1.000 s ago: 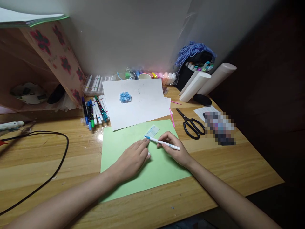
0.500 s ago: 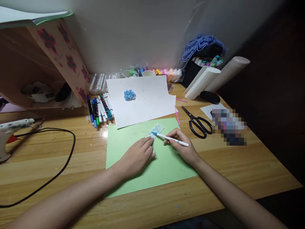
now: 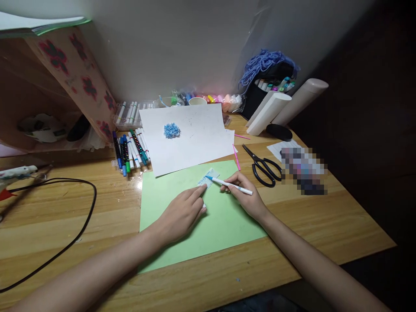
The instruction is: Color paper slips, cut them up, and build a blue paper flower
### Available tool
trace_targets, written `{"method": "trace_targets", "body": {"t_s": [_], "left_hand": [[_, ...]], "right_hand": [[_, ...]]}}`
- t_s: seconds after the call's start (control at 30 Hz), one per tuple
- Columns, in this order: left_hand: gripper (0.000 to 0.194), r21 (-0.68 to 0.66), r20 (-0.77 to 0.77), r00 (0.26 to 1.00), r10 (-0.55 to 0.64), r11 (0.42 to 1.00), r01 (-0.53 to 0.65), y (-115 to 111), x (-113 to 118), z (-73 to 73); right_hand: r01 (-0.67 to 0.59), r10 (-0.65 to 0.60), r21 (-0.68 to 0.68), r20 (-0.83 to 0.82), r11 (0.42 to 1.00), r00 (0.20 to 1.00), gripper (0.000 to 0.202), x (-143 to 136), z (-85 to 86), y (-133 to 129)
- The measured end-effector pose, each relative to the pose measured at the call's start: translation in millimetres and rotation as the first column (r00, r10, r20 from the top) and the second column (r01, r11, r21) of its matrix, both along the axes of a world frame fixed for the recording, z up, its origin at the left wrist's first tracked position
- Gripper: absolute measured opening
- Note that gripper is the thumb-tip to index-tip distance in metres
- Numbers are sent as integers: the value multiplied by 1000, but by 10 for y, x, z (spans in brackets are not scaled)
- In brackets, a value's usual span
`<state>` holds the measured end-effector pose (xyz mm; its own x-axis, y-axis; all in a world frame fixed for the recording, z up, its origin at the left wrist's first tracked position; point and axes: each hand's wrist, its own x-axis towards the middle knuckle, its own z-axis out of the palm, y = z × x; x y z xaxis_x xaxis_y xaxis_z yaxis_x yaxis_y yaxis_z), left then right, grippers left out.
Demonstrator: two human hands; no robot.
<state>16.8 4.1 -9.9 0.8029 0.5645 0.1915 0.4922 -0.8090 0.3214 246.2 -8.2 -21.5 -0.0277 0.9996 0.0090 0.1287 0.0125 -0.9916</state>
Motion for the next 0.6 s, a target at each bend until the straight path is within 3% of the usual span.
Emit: {"method": "trace_targets", "body": {"t_s": [0.47,0.6], "left_hand": [[22,13,37,999,-10,1000,10,13,-12,-19],[23,78,39,998,-55,996,52,4,-11,-18]], "right_hand": [[121,-120,32,-27,992,992,14,34,13,48],[40,-37,42,-74,998,997,16,39,37,30]]}}
